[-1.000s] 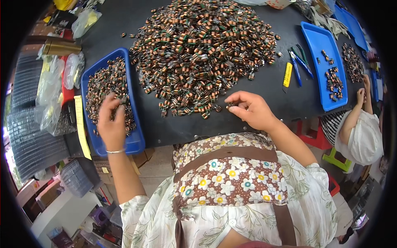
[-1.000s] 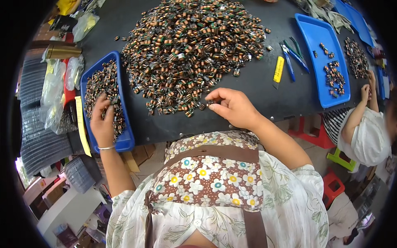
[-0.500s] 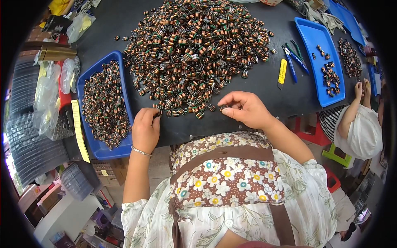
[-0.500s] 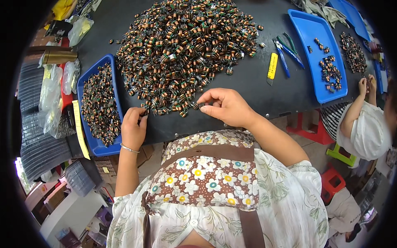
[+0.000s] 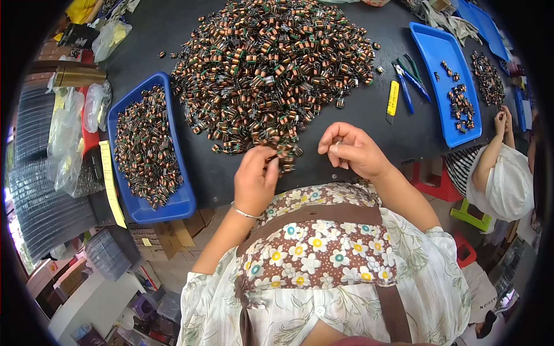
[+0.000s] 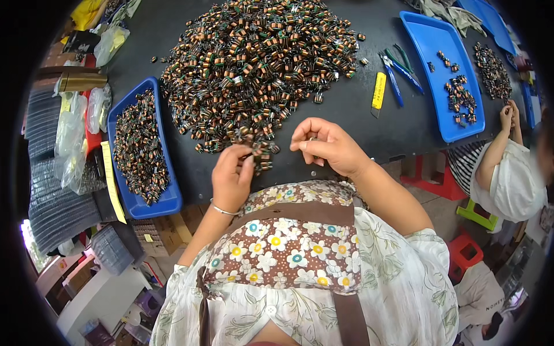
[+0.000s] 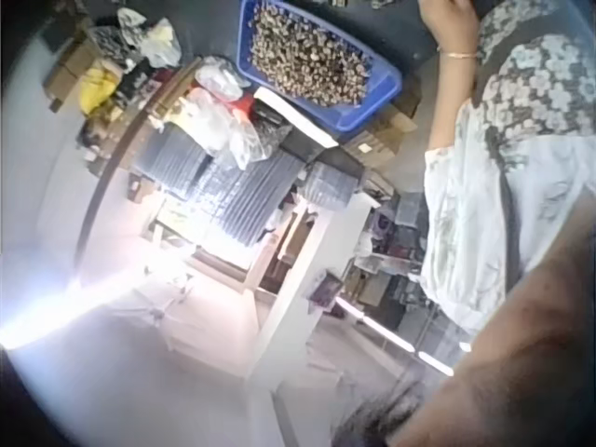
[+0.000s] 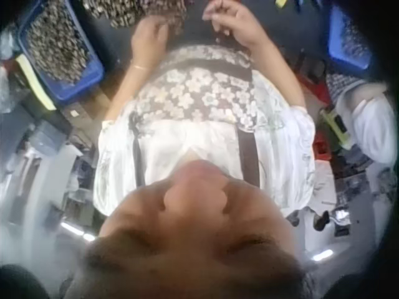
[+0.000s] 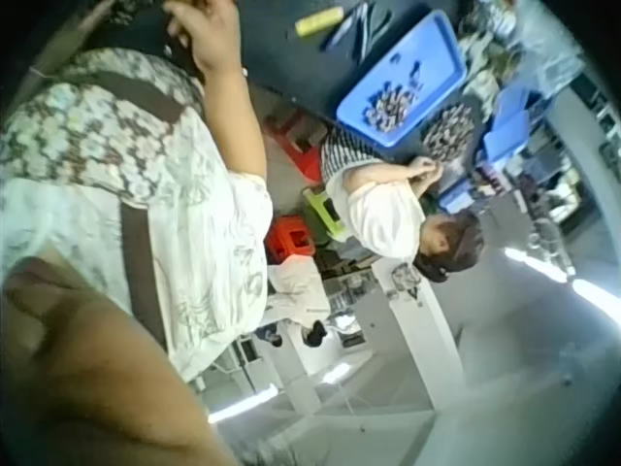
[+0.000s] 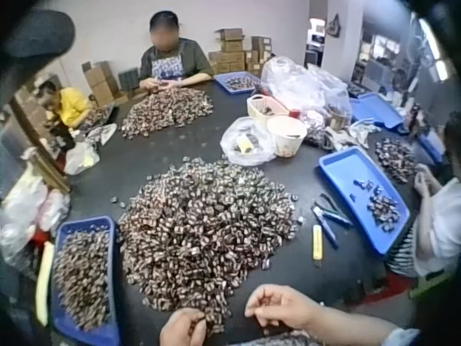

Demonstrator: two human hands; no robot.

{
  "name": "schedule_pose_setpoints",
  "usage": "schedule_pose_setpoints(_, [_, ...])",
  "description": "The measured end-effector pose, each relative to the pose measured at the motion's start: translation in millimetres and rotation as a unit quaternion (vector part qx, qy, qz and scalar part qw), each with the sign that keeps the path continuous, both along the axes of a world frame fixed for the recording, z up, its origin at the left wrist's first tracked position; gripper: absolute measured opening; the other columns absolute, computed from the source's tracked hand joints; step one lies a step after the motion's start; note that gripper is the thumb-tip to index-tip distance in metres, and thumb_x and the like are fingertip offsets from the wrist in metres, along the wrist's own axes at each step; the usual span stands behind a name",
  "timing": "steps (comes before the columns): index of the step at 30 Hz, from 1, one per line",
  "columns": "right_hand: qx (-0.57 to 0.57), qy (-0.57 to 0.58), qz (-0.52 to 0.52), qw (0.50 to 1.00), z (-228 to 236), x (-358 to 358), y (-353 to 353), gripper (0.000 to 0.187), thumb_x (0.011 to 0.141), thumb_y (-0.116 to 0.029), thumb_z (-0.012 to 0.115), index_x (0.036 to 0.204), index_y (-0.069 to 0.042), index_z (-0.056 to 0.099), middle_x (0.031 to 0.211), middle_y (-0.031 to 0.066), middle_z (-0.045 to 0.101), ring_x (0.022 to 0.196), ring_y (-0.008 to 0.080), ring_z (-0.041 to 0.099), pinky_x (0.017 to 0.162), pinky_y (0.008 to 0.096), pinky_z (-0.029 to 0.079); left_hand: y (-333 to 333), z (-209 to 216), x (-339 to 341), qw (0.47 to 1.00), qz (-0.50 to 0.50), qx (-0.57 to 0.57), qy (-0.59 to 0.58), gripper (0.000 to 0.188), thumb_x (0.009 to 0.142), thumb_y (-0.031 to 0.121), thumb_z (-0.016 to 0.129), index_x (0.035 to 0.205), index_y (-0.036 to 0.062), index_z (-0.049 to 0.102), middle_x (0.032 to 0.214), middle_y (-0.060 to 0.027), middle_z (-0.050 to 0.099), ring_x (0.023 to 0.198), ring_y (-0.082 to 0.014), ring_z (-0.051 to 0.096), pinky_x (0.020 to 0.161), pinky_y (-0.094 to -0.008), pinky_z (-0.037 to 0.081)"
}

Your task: The person picks up small electrical components from a pile on the table, fits them together by hand, and places the assembled components into a blue tray.

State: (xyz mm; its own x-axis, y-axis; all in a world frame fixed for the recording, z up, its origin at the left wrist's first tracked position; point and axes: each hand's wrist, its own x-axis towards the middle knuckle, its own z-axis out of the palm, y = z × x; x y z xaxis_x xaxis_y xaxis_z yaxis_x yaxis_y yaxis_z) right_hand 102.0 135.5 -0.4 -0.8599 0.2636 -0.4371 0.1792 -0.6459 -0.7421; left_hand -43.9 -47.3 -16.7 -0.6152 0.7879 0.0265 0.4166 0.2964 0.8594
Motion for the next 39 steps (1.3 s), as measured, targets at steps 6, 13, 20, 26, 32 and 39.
schedule_pose_setpoints(6, [0.117, -0.111, -0.015, 0.987, -1.2, 19.2, 13.5, 0.008, 0.084, -0.01, 0.059, 0.088, -0.004, 0.056, 0.076, 0.0017, 0.059, 0.059, 0.0039, 0.05, 0.049, 0.0156, 0.035, 51.9, -15.4, 35.3, 0.97, -0.044, 0.056, -0.234, 0.012, 0.085, 0.002, 0.055, 0.097, -0.001, 0.056, 0.11, -0.0134, 0.055, 0.087, -0.0158, 0.059, 0.071, -0.0244, 0.049])
schedule_pose_setpoints(13, [0.38, -0.098, -0.049, 0.919, -9.1, 48.3, 26.4, 0.009, 0.08, -0.005, 0.063, 0.088, -0.002, 0.061, 0.073, -0.0001, 0.056, 0.061, 0.0063, 0.05, 0.053, 0.0205, 0.041, 80.8, 16.5, 25.5, 0.924, -0.04, 0.103, -0.366, 0.015, 0.093, 0.007, 0.046, 0.106, 0.0017, 0.049, 0.097, -0.0079, 0.06, 0.072, -0.0103, 0.06, 0.061, -0.0199, 0.048])
schedule_pose_setpoints(20, [0.626, -0.128, 0.094, 0.763, 2.4, 39.1, 15.5, 0.017, 0.075, -0.011, 0.068, 0.09, -0.007, 0.061, 0.075, 0.0062, 0.056, 0.067, 0.0211, 0.059, 0.058, 0.0311, 0.047, 45.6, 19.4, 27.6, 0.848, -0.002, -0.004, -0.529, 0.02, 0.093, 0.01, 0.048, 0.109, -0.0008, 0.048, 0.098, -0.0118, 0.063, 0.074, -0.014, 0.063, 0.06, -0.0221, 0.049])
schedule_pose_setpoints(26, [0.678, -0.159, 0.125, 0.707, 3.6, 38.2, 4.4, 0.017, 0.075, -0.013, 0.067, 0.085, -0.008, 0.054, 0.076, 0.0067, 0.053, 0.067, 0.0267, 0.058, 0.058, 0.037, 0.047, 35.5, 18.9, 34.8, 0.822, -0.016, -0.018, -0.569, 0.019, 0.092, 0.011, 0.05, 0.108, 0.0002, 0.047, 0.106, -0.012, 0.062, 0.081, -0.0141, 0.063, 0.063, -0.0213, 0.05])
schedule_pose_setpoints(32, [0.638, -0.17, 0.101, 0.744, -0.1, 44.3, 1.5, 0.015, 0.075, -0.007, 0.064, 0.084, -0.006, 0.052, 0.077, 0.01, 0.054, 0.067, 0.028, 0.057, 0.059, 0.0358, 0.047, 34.4, 15.6, 36.6, 0.826, -0.037, -0.037, -0.562, 0.019, 0.091, 0.012, 0.052, 0.106, 0.0012, 0.047, 0.102, -0.0115, 0.062, 0.077, -0.0126, 0.063, 0.061, -0.0213, 0.049])
schedule_pose_setpoints(39, [0.364, -0.105, 0.018, 0.925, -2.8, 42.2, -6.0, 0.005, 0.081, -0.001, 0.056, 0.084, 0.0, 0.052, 0.078, 0.0025, 0.057, 0.07, 0.0059, 0.057, 0.061, 0.0217, 0.046, 40.5, 13.3, 42.8, 0.824, -0.041, -0.039, -0.564, 0.02, 0.089, 0.01, 0.054, 0.105, 0.0004, 0.046, 0.088, -0.008, 0.061, 0.066, -0.0099, 0.059, 0.051, -0.0199, 0.047])
